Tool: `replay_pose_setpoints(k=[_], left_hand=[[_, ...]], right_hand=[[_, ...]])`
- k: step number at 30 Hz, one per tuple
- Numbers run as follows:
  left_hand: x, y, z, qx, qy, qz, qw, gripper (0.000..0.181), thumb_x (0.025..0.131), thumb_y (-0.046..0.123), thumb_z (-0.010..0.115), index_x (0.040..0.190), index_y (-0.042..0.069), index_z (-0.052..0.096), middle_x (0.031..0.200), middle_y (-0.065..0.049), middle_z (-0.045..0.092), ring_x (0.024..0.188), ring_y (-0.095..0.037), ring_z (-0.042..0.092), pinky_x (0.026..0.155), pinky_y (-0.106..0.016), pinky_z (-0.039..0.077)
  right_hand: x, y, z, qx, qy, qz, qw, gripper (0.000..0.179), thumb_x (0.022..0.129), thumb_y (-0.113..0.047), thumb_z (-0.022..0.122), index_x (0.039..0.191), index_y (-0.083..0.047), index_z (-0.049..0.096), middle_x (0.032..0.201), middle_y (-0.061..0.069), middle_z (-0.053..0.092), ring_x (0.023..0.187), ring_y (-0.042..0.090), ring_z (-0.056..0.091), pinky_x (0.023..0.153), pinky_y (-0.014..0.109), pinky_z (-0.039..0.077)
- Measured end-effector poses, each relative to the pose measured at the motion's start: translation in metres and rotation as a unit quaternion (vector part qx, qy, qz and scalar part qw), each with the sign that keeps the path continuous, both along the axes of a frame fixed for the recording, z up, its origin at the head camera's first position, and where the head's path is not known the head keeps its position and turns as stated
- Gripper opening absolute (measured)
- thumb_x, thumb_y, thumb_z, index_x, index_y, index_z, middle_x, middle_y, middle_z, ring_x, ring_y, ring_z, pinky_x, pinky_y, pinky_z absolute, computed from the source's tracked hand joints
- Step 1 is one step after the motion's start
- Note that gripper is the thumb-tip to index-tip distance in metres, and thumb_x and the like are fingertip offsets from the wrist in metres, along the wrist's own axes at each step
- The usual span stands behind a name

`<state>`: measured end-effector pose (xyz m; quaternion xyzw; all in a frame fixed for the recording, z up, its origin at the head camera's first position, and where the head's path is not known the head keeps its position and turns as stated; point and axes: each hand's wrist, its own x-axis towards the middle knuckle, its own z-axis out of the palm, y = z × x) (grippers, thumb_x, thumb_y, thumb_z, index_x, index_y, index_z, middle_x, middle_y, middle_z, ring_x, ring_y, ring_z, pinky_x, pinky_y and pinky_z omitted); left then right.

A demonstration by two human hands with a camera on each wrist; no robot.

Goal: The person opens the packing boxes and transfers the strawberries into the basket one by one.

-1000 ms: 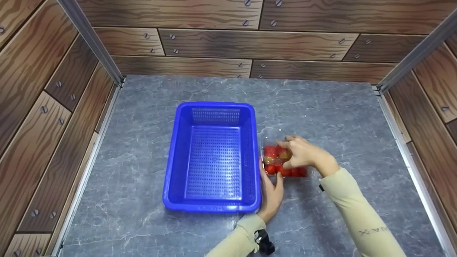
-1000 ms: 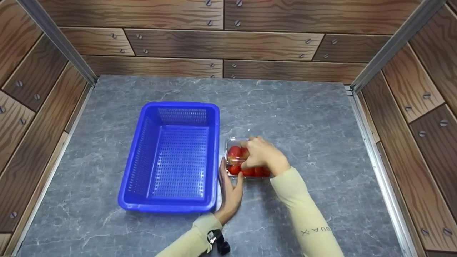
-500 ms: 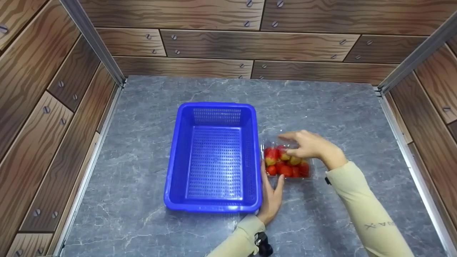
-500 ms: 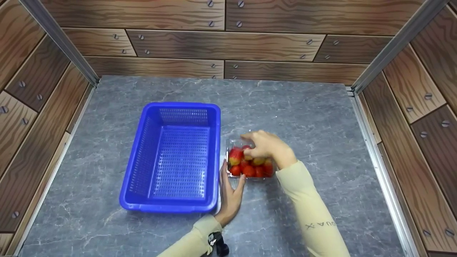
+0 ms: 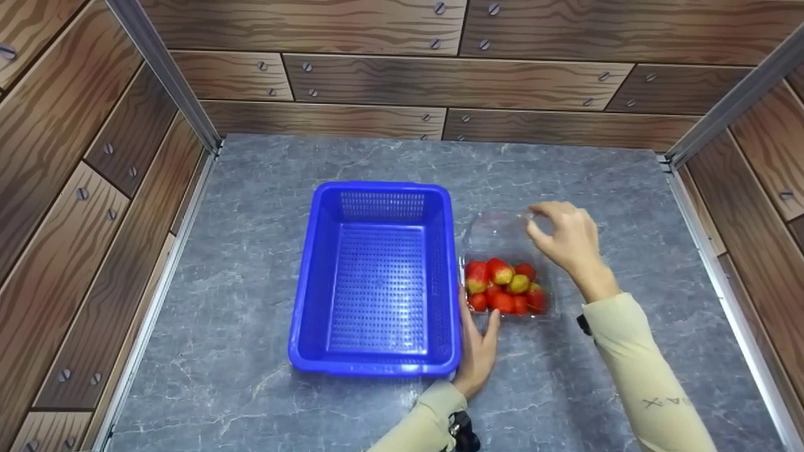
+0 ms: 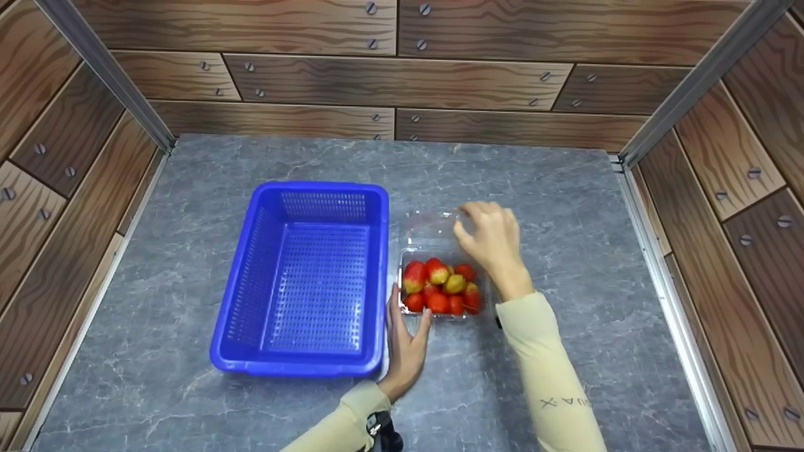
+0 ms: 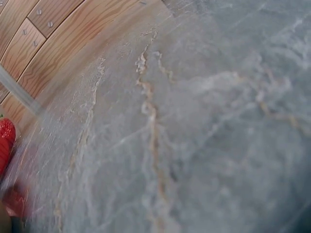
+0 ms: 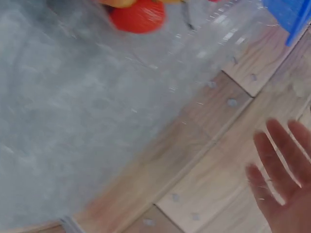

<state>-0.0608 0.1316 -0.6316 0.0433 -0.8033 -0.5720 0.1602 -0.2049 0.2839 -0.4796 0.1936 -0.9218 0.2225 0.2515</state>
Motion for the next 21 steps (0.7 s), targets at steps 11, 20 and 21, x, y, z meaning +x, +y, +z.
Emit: replay_pose_setpoints(k=[11, 20, 21], left_hand=[[-0.001, -0.001, -0.001, -0.01, 0.025, 0.012, 0.9996, 0.088, 0.095, 0.032, 0.066, 0.161, 0.018, 0.009, 0.166, -0.005, 0.01, 0.15, -0.023, 0.015, 0.119, -0.043, 0.019], [-0.001, -0.001, -0.002, -0.015, 0.042, 0.018, 0.9988, 0.087, 0.095, 0.041, 0.065, 0.16, 0.016, 0.014, 0.165, -0.008, 0.015, 0.15, -0.025, 0.018, 0.12, -0.04, 0.019], [-0.001, -0.001, -0.002, -0.015, 0.041, 0.018, 0.9989, 0.087, 0.094, 0.041, 0.065, 0.16, 0.016, 0.013, 0.165, -0.008, 0.014, 0.15, -0.024, 0.018, 0.12, -0.04, 0.019]], right_hand=[[0.006, 0.008, -0.042, -0.271, -0.093, -0.032, 0.9575, 0.07, 0.087, 0.007, 0.058, 0.152, -0.003, 0.034, 0.142, 0.017, 0.048, 0.116, 0.033, 0.056, 0.088, 0.021, 0.048], [0.025, -0.01, -0.026, -0.355, -0.189, -0.02, 0.9153, 0.079, 0.095, 0.006, 0.049, 0.156, 0.003, -0.001, 0.15, 0.031, 0.034, 0.129, 0.048, 0.044, 0.109, 0.057, 0.033], [0.026, -0.01, -0.026, -0.356, -0.193, -0.017, 0.9141, 0.078, 0.096, 0.006, 0.048, 0.156, 0.004, -0.002, 0.15, 0.032, 0.033, 0.129, 0.049, 0.043, 0.11, 0.058, 0.032]])
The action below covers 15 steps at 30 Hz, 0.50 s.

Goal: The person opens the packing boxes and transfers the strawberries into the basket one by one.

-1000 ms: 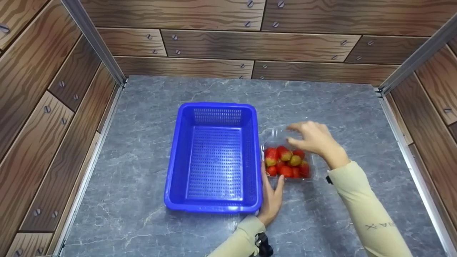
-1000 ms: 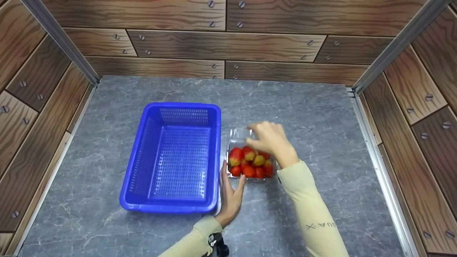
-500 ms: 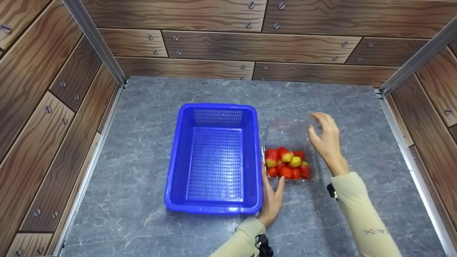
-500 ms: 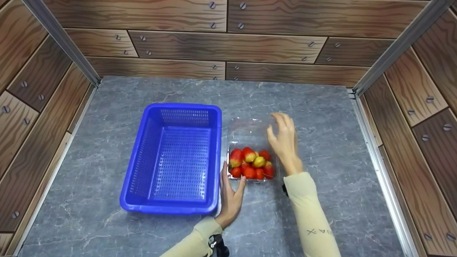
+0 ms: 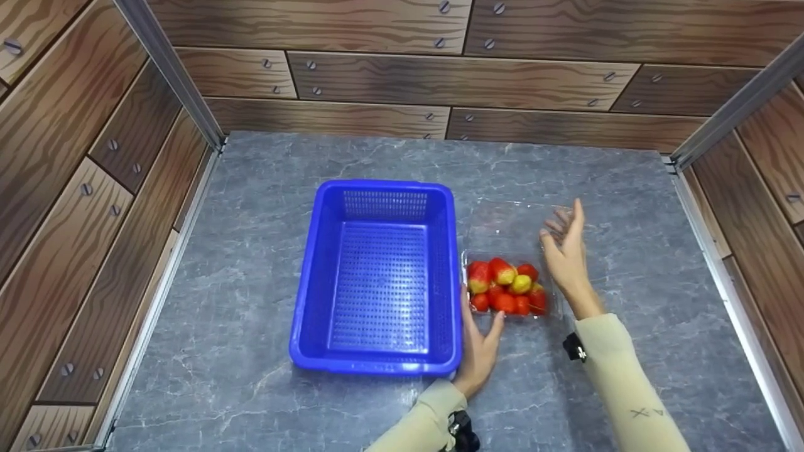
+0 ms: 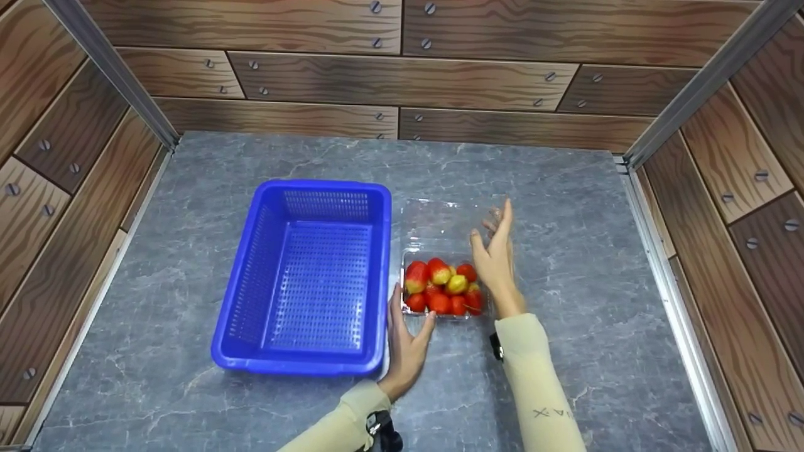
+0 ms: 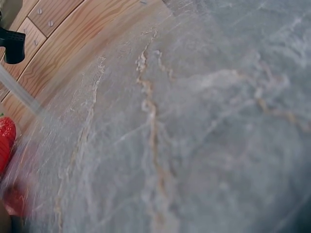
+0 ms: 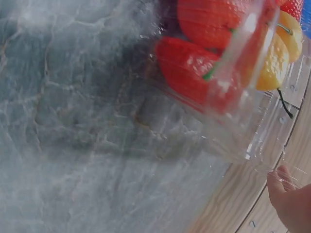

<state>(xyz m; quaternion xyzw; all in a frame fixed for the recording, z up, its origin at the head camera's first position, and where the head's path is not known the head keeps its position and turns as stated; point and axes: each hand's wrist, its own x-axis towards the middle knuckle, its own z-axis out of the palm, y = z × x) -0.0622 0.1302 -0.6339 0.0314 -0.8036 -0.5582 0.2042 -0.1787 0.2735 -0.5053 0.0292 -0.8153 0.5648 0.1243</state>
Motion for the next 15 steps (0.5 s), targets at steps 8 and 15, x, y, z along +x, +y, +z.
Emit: replay_pose_setpoints(k=[8, 15], left_hand=[[0.0, 0.0, 0.001, -0.003, -0.016, -0.003, 0.9999, 0.089, 0.094, 0.041, 0.066, 0.16, 0.019, 0.012, 0.166, -0.005, 0.012, 0.15, -0.023, 0.017, 0.119, -0.045, 0.021], [0.0, 0.001, 0.001, -0.012, -0.022, 0.0, 0.9997, 0.088, 0.093, 0.041, 0.067, 0.16, 0.016, 0.014, 0.166, -0.007, 0.012, 0.15, -0.023, 0.017, 0.12, -0.042, 0.019]], right_hand=[[-0.009, 0.019, -0.034, 0.03, -0.094, 0.02, 0.9949, 0.078, 0.102, -0.012, 0.048, 0.157, -0.002, -0.007, 0.155, 0.031, 0.027, 0.138, 0.048, 0.034, 0.114, 0.055, 0.028], [-0.011, 0.031, -0.053, 0.057, -0.163, 0.017, 0.9848, 0.056, 0.104, -0.016, 0.043, 0.151, 0.009, 0.026, 0.149, 0.031, 0.037, 0.133, 0.043, 0.042, 0.11, 0.047, 0.036]])
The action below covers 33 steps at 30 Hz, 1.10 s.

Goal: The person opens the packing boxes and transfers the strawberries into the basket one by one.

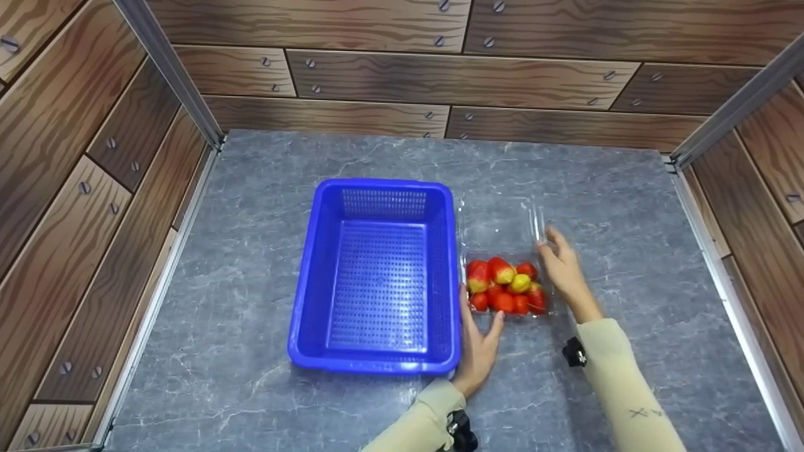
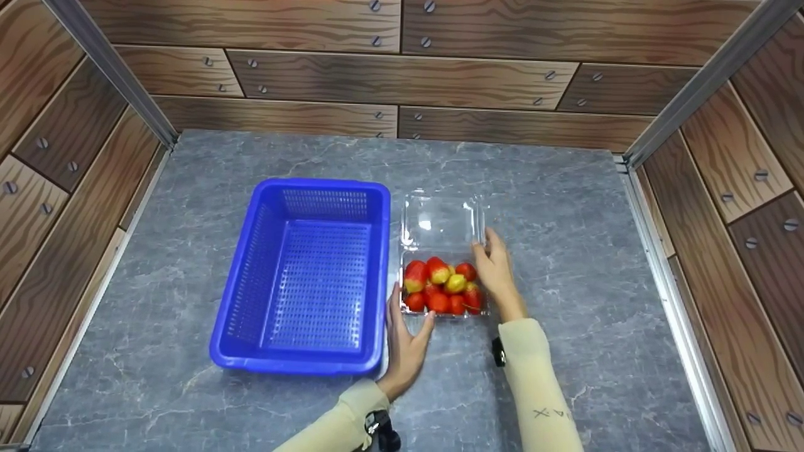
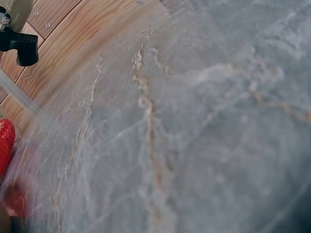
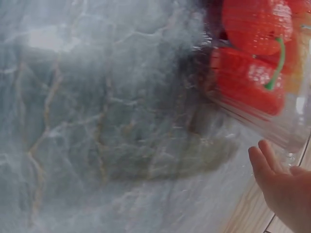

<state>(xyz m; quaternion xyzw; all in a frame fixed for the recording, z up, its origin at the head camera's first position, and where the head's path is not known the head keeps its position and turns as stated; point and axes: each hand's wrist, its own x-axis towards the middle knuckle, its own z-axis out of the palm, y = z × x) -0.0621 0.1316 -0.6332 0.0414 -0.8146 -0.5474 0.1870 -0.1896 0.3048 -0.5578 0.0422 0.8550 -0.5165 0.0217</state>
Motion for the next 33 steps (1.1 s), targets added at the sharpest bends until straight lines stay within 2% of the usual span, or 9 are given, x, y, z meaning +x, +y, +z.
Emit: replay_pose_setpoints(k=[4, 6, 10, 15, 20, 23, 27, 30, 33], left_hand=[[-0.001, 0.0, 0.001, -0.009, -0.003, 0.002, 1.0, 0.089, 0.094, 0.042, 0.066, 0.16, 0.016, 0.013, 0.166, -0.009, 0.011, 0.15, -0.025, 0.015, 0.12, -0.044, 0.017], [0.0, 0.0, 0.004, -0.001, -0.018, -0.002, 0.9998, 0.088, 0.094, 0.042, 0.065, 0.16, 0.016, 0.012, 0.165, -0.009, 0.011, 0.15, -0.025, 0.015, 0.12, -0.045, 0.017], [0.003, 0.003, 0.012, 0.054, -0.053, -0.022, 0.9969, 0.088, 0.096, 0.039, 0.063, 0.161, 0.018, 0.007, 0.166, -0.007, 0.007, 0.151, -0.023, 0.011, 0.12, -0.046, 0.014], [0.01, 0.007, 0.026, 0.118, -0.071, -0.041, 0.9896, 0.092, 0.096, 0.029, 0.063, 0.16, 0.012, -0.002, 0.166, -0.009, -0.002, 0.151, -0.024, 0.002, 0.12, -0.046, 0.009], [0.03, 0.009, 0.052, 0.107, -0.099, -0.058, 0.9877, 0.09, 0.093, 0.023, 0.064, 0.159, 0.009, 0.006, 0.165, -0.016, -0.003, 0.15, -0.033, -0.001, 0.118, -0.055, 0.008], [0.047, 0.007, 0.074, 0.099, -0.108, -0.101, 0.984, 0.09, 0.088, 0.02, 0.065, 0.159, 0.01, 0.011, 0.164, -0.016, -0.005, 0.149, -0.039, -0.002, 0.115, -0.062, 0.008], [0.065, -0.006, 0.107, 0.134, -0.126, -0.205, 0.9614, 0.088, 0.086, 0.018, 0.065, 0.16, 0.019, 0.016, 0.165, -0.005, -0.009, 0.15, -0.034, 0.001, 0.115, -0.063, 0.012], [0.07, -0.025, 0.128, 0.151, -0.147, -0.262, 0.942, 0.08, 0.09, 0.022, 0.062, 0.158, 0.029, 0.021, 0.165, 0.005, -0.003, 0.15, -0.028, 0.008, 0.113, -0.063, 0.021], [0.069, -0.045, 0.141, 0.156, -0.139, -0.278, 0.9376, 0.073, 0.092, 0.024, 0.06, 0.156, 0.031, 0.026, 0.165, 0.007, 0.004, 0.15, -0.027, 0.013, 0.111, -0.063, 0.024]], right_hand=[[0.0, -0.001, -0.003, 0.024, 0.01, -0.006, 0.9996, 0.047, 0.104, -0.015, 0.043, 0.141, 0.013, 0.044, 0.14, 0.033, 0.048, 0.129, 0.04, 0.046, 0.111, 0.044, 0.034], [0.0, -0.001, -0.005, 0.026, 0.012, -0.004, 0.9996, 0.046, 0.104, -0.016, 0.044, 0.138, 0.015, 0.046, 0.142, 0.034, 0.045, 0.134, 0.041, 0.041, 0.115, 0.046, 0.028], [0.002, 0.0, -0.007, 0.02, -0.001, -0.004, 0.9998, 0.047, 0.105, -0.018, 0.044, 0.139, 0.015, 0.046, 0.148, 0.033, 0.038, 0.141, 0.042, 0.032, 0.119, 0.047, 0.022], [0.002, -0.001, -0.007, 0.02, -0.006, -0.004, 0.9998, 0.048, 0.106, -0.019, 0.043, 0.141, 0.014, 0.044, 0.149, 0.033, 0.037, 0.142, 0.042, 0.03, 0.119, 0.047, 0.022], [0.002, -0.001, -0.006, 0.014, -0.009, 0.005, 0.9998, 0.05, 0.106, -0.02, 0.042, 0.142, 0.014, 0.042, 0.149, 0.033, 0.036, 0.141, 0.042, 0.032, 0.118, 0.048, 0.024], [0.003, 0.001, -0.006, 0.016, -0.014, 0.004, 0.9998, 0.051, 0.106, -0.022, 0.04, 0.145, 0.012, 0.039, 0.149, 0.032, 0.036, 0.139, 0.042, 0.035, 0.117, 0.049, 0.026], [0.004, 0.002, -0.006, 0.018, -0.02, -0.001, 0.9996, 0.054, 0.107, -0.028, 0.039, 0.148, 0.008, 0.037, 0.147, 0.031, 0.04, 0.13, 0.039, 0.042, 0.113, 0.05, 0.031], [0.006, 0.002, -0.005, 0.02, -0.015, -0.002, 0.9997, 0.054, 0.107, -0.028, 0.04, 0.147, 0.007, 0.038, 0.147, 0.031, 0.04, 0.129, 0.04, 0.043, 0.112, 0.051, 0.032], [0.009, 0.001, -0.003, 0.037, 0.01, -0.001, 0.9993, 0.05, 0.106, -0.022, 0.043, 0.144, 0.009, 0.042, 0.148, 0.031, 0.037, 0.135, 0.043, 0.037, 0.115, 0.053, 0.027]])
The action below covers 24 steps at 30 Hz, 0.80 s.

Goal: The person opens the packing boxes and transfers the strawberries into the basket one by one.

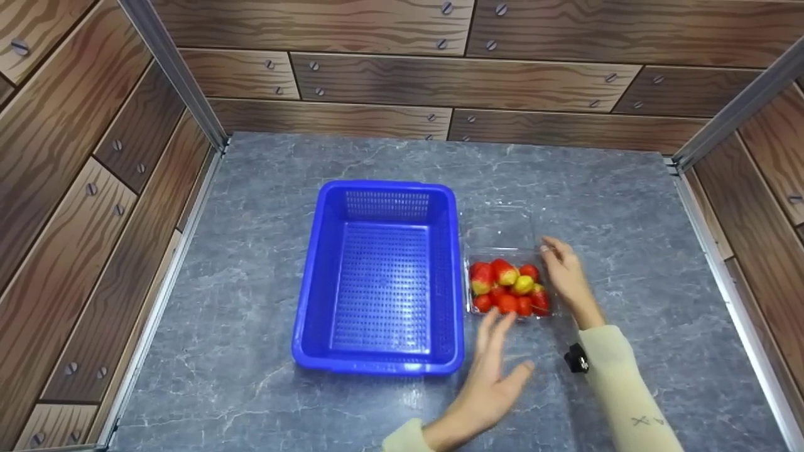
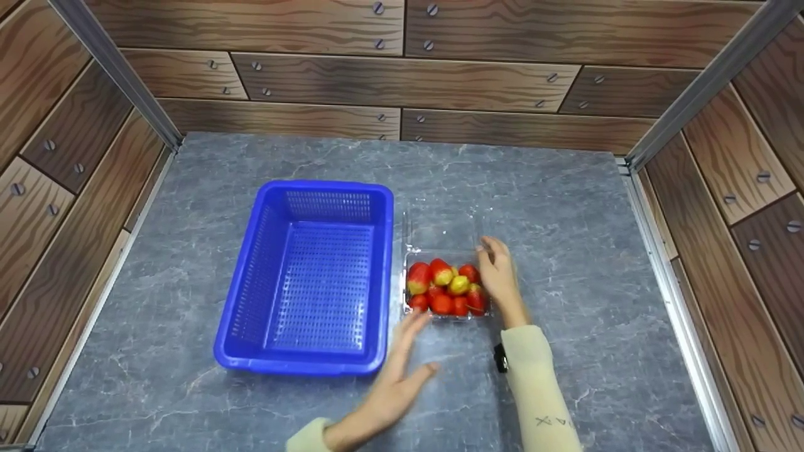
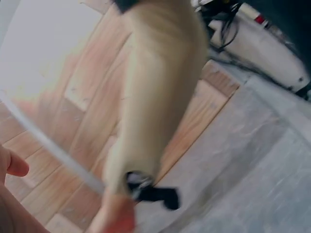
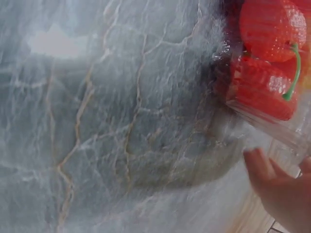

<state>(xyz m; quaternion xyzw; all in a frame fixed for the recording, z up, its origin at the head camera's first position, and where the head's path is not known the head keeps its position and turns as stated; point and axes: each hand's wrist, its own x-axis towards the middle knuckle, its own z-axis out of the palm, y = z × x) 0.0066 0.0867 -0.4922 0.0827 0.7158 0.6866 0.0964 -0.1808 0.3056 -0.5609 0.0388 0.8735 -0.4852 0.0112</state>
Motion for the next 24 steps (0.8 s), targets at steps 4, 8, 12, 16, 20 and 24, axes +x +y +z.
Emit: replay_pose_setpoints(k=[4, 8, 12, 16, 20, 24], left_hand=[[-0.006, -0.027, 0.005, 0.015, 0.031, 0.022, 0.9992, 0.07, 0.093, 0.019, 0.059, 0.156, 0.027, 0.029, 0.164, 0.004, 0.009, 0.149, -0.027, 0.014, 0.112, -0.064, 0.02], [-0.015, -0.061, 0.006, 0.005, 0.093, 0.059, 0.9939, 0.064, 0.093, 0.01, 0.058, 0.153, 0.015, 0.036, 0.163, -0.004, 0.019, 0.148, -0.03, 0.019, 0.114, -0.063, 0.017], [-0.025, -0.109, 0.002, -0.053, 0.154, 0.119, 0.9794, 0.061, 0.091, 0.0, 0.058, 0.149, 0.009, 0.042, 0.161, -0.01, 0.022, 0.148, -0.034, 0.016, 0.116, -0.061, 0.012], [-0.04, -0.162, -0.012, -0.149, 0.238, 0.213, 0.9357, 0.056, 0.086, -0.004, 0.06, 0.141, 0.003, 0.051, 0.156, -0.019, 0.03, 0.146, -0.043, 0.015, 0.116, -0.065, 0.009], [-0.051, -0.204, -0.028, -0.197, 0.273, 0.294, 0.8948, 0.048, 0.085, -0.004, 0.062, 0.132, 0.0, 0.058, 0.15, -0.023, 0.039, 0.145, -0.045, 0.017, 0.115, -0.067, 0.011], [-0.054, -0.231, -0.039, -0.203, 0.239, 0.321, 0.8938, 0.048, 0.086, -0.004, 0.063, 0.133, 0.001, 0.059, 0.151, -0.02, 0.042, 0.146, -0.042, 0.019, 0.115, -0.065, 0.013]], right_hand=[[0.005, -0.004, 0.004, 0.045, 0.056, -0.006, 0.9974, 0.045, 0.102, -0.016, 0.048, 0.138, 0.011, 0.048, 0.149, 0.033, 0.035, 0.14, 0.047, 0.03, 0.116, 0.056, 0.022], [0.012, -0.013, 0.006, 0.065, 0.168, -0.025, 0.9833, 0.039, 0.094, -0.007, 0.057, 0.129, 0.011, 0.057, 0.14, 0.031, 0.048, 0.132, 0.047, 0.042, 0.112, 0.056, 0.029], [0.019, -0.024, 0.007, 0.055, 0.303, -0.035, 0.9507, 0.033, 0.085, 0.005, 0.063, 0.116, 0.011, 0.065, 0.114, 0.026, 0.065, 0.105, 0.04, 0.059, 0.097, 0.037, 0.044], [0.026, -0.034, 0.007, 0.054, 0.352, -0.01, 0.9345, 0.033, 0.079, 0.009, 0.065, 0.112, 0.009, 0.068, 0.103, 0.021, 0.069, 0.092, 0.035, 0.061, 0.087, 0.025, 0.044], [0.032, -0.042, 0.004, 0.069, 0.354, 0.021, 0.9324, 0.038, 0.075, 0.01, 0.067, 0.113, 0.008, 0.067, 0.107, 0.021, 0.069, 0.095, 0.036, 0.061, 0.088, 0.031, 0.044], [0.037, -0.047, -0.002, 0.082, 0.353, 0.047, 0.9308, 0.042, 0.074, 0.009, 0.067, 0.116, 0.008, 0.066, 0.113, 0.023, 0.066, 0.105, 0.039, 0.06, 0.097, 0.035, 0.044]])
